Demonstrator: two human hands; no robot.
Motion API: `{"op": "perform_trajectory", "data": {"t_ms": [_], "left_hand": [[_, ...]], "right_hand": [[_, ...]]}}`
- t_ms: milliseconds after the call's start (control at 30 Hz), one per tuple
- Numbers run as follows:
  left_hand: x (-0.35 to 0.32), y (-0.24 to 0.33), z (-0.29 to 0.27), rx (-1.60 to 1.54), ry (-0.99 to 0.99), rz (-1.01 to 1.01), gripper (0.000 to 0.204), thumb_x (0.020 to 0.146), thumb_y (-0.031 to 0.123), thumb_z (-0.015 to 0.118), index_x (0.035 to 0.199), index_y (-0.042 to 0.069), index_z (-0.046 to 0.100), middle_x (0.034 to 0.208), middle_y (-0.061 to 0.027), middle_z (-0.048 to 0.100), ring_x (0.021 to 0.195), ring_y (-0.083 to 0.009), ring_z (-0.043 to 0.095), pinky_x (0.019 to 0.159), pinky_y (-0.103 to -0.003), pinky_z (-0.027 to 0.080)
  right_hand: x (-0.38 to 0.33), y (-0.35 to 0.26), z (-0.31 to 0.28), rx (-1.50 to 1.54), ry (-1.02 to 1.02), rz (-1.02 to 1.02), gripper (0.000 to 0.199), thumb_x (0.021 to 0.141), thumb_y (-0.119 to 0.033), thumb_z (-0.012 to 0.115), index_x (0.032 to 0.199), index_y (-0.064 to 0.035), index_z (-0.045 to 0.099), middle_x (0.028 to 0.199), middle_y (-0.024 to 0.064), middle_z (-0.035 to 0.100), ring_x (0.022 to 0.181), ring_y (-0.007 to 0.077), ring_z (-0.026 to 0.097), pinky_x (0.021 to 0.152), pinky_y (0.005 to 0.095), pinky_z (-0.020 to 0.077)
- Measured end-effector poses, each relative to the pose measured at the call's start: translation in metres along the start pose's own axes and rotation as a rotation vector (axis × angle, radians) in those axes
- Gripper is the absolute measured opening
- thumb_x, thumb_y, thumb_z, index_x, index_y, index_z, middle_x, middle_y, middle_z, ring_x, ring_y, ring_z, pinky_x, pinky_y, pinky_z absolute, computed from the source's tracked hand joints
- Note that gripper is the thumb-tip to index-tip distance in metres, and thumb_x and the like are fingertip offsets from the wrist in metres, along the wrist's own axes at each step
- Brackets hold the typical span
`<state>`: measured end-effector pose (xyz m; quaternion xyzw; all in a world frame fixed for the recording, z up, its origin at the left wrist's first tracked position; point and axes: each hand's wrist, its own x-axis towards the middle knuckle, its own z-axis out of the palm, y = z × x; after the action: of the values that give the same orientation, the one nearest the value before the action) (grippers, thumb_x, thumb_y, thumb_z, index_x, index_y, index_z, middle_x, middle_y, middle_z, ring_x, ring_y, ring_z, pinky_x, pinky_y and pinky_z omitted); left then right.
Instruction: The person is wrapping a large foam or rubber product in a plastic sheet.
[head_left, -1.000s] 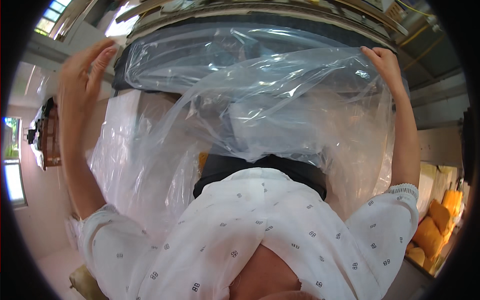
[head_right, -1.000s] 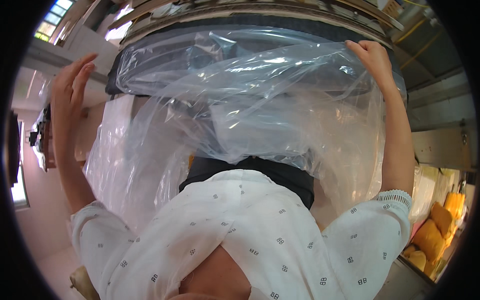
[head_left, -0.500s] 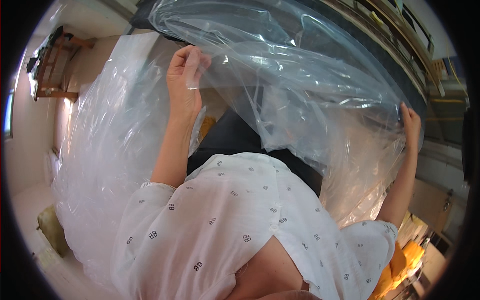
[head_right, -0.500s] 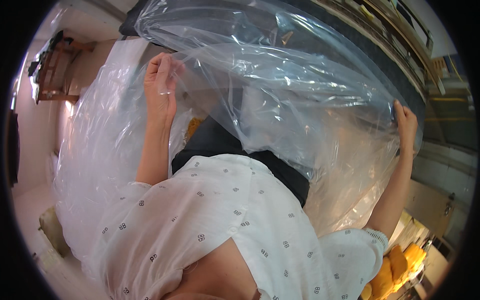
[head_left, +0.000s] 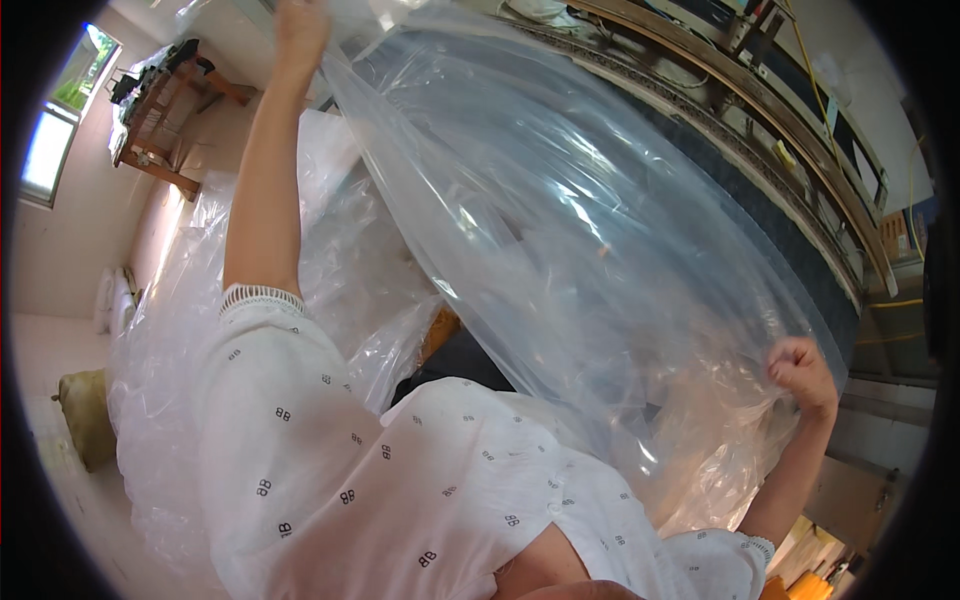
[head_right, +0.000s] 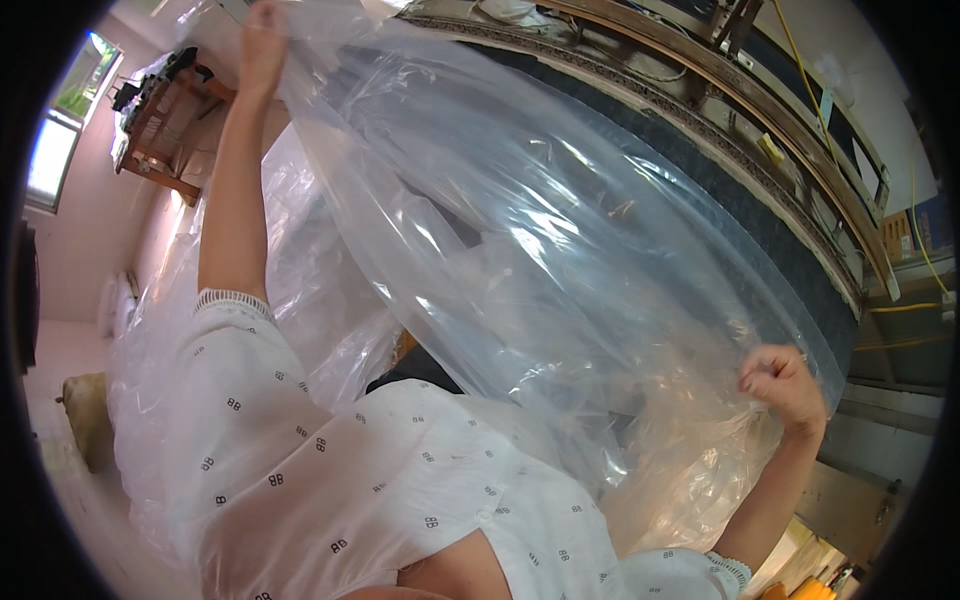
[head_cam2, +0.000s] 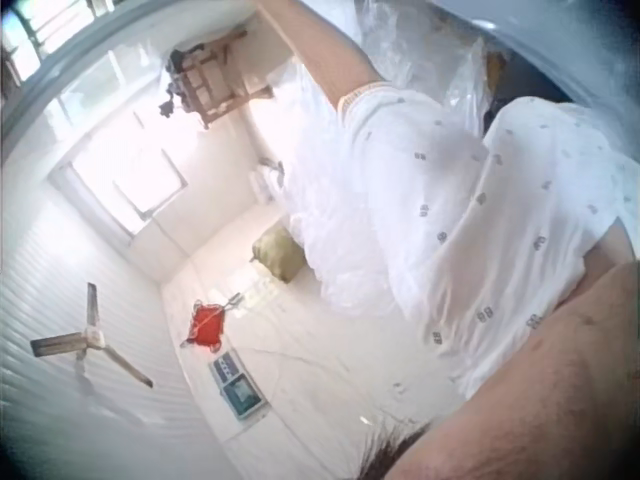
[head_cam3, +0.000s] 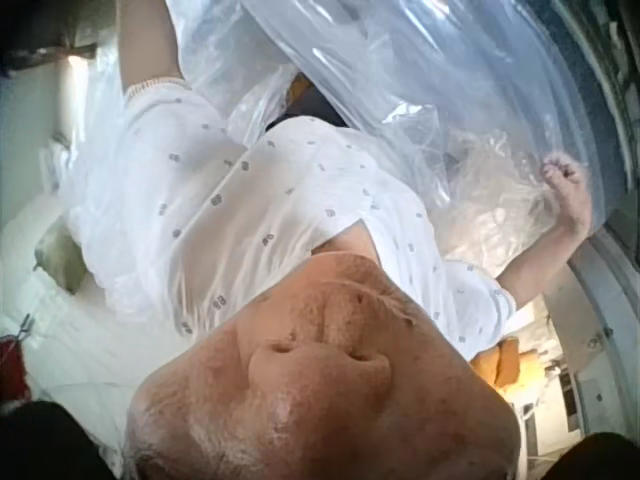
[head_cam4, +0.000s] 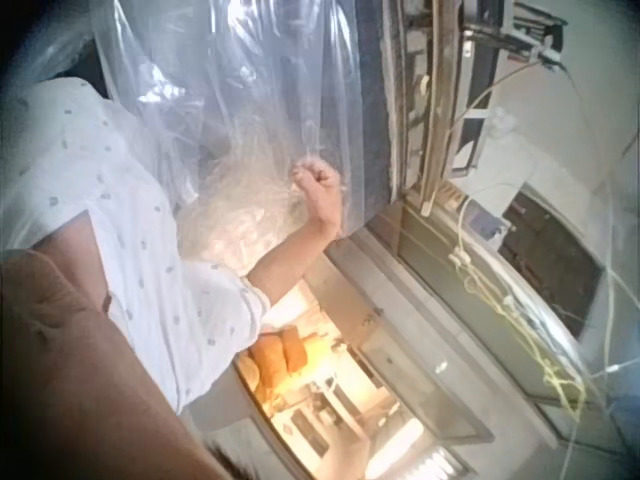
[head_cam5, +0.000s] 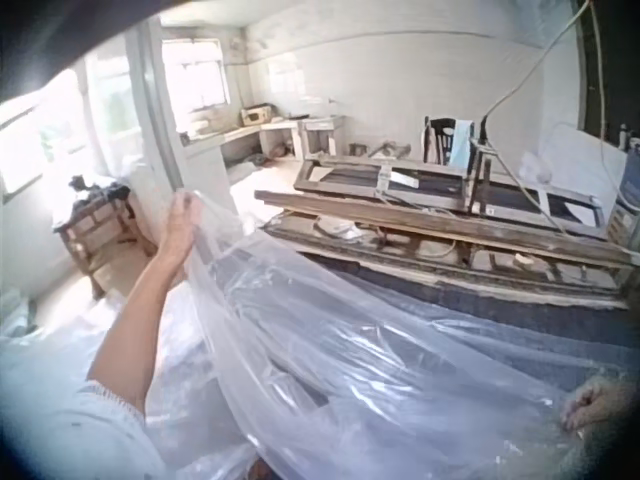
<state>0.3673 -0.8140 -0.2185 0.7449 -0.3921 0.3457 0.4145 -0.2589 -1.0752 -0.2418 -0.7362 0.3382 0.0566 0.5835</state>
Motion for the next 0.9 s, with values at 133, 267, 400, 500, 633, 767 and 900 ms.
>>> {"op": "perform_trajectory", "data": {"t_ms": [133, 267, 400, 500, 633, 767, 900], "left_hand": [[-0.062, -0.062, 0.083, 0.167, -0.415, 0.001, 0.024, 0.081, 0.026, 0.054, 0.089, 0.004, 0.06, 0.08, -0.0158, 0.061, 0.077, -0.0264, 0.06, 0.066, -0.036, 0.045], [-0.073, -0.029, 0.089, 0.096, -0.558, -0.337, 0.027, 0.078, 0.033, 0.058, 0.087, 0.009, 0.066, 0.08, -0.0119, 0.063, 0.078, -0.0251, 0.061, 0.068, -0.035, 0.045], [-0.072, -0.04, 0.1, 0.134, -0.543, -0.339, 0.027, 0.074, 0.034, 0.061, 0.087, 0.012, 0.067, 0.077, -0.0067, 0.064, 0.076, -0.0218, 0.061, 0.068, -0.034, 0.046], [-0.062, -0.045, 0.11, 0.026, -0.559, -0.299, 0.026, 0.073, 0.032, 0.06, 0.087, 0.012, 0.067, 0.077, -0.0061, 0.064, 0.076, -0.022, 0.061, 0.068, -0.033, 0.046], [-0.054, -0.045, 0.124, 0.034, -0.528, -0.31, 0.026, 0.073, 0.031, 0.06, 0.086, 0.011, 0.067, 0.076, -0.0066, 0.064, 0.074, -0.0224, 0.061, 0.068, -0.032, 0.046], [-0.053, -0.05, 0.135, -0.033, -0.505, -0.332, 0.026, 0.071, 0.032, 0.062, 0.083, 0.01, 0.067, 0.075, -0.0075, 0.064, 0.075, -0.0222, 0.062, 0.069, -0.033, 0.046], [-0.055, -0.056, 0.144, -0.045, -0.582, -0.338, 0.026, 0.069, 0.031, 0.066, 0.081, 0.009, 0.067, 0.073, -0.0071, 0.064, 0.074, -0.0225, 0.062, 0.069, -0.034, 0.047]], "right_hand": [[0.009, 0.046, -0.001, 0.014, -0.065, 0.169, 0.009, 0.072, -0.012, 0.058, 0.072, -0.0058, 0.052, 0.068, -0.0031, 0.048, 0.066, 0.007, 0.043, 0.065, 0.0196, 0.0354], [-0.005, 0.084, 0.015, 0.114, 0.137, 0.087, 0.003, 0.072, -0.006, 0.05, 0.073, -0.0056, 0.046, 0.071, -0.0009, 0.045, 0.069, 0.0092, 0.043, 0.066, 0.0211, 0.0358], [-0.004, 0.071, 0.036, 0.117, 0.388, 0.026, 0.004, 0.075, -0.003, 0.042, 0.075, -0.0072, 0.041, 0.073, -0.0001, 0.041, 0.07, 0.0096, 0.041, 0.068, 0.0218, 0.0338], [-0.004, 0.069, 0.042, 0.109, 0.411, 0.023, 0.003, 0.078, -0.006, 0.041, 0.076, -0.0078, 0.041, 0.074, -0.0004, 0.04, 0.071, 0.0093, 0.039, 0.068, 0.0218, 0.0322], [-0.01, 0.07, 0.044, 0.12, 0.51, 0.078, 0.003, 0.081, -0.009, 0.043, 0.079, -0.007, 0.043, 0.074, -0.0007, 0.039, 0.071, 0.0094, 0.037, 0.069, 0.0218, 0.031], [-0.018, 0.073, 0.044, 0.085, 0.581, 0.084, 0.003, 0.083, -0.008, 0.044, 0.081, -0.0057, 0.046, 0.075, 0.0002, 0.04, 0.07, 0.0088, 0.038, 0.068, 0.0213, 0.0323], [-0.03, 0.091, 0.042, -0.122, 0.651, 0.007, 0.006, 0.077, -0.004, 0.05, 0.082, -0.0038, 0.046, 0.075, 0.0006, 0.041, 0.07, 0.0093, 0.038, 0.067, 0.0213, 0.0329]]}}
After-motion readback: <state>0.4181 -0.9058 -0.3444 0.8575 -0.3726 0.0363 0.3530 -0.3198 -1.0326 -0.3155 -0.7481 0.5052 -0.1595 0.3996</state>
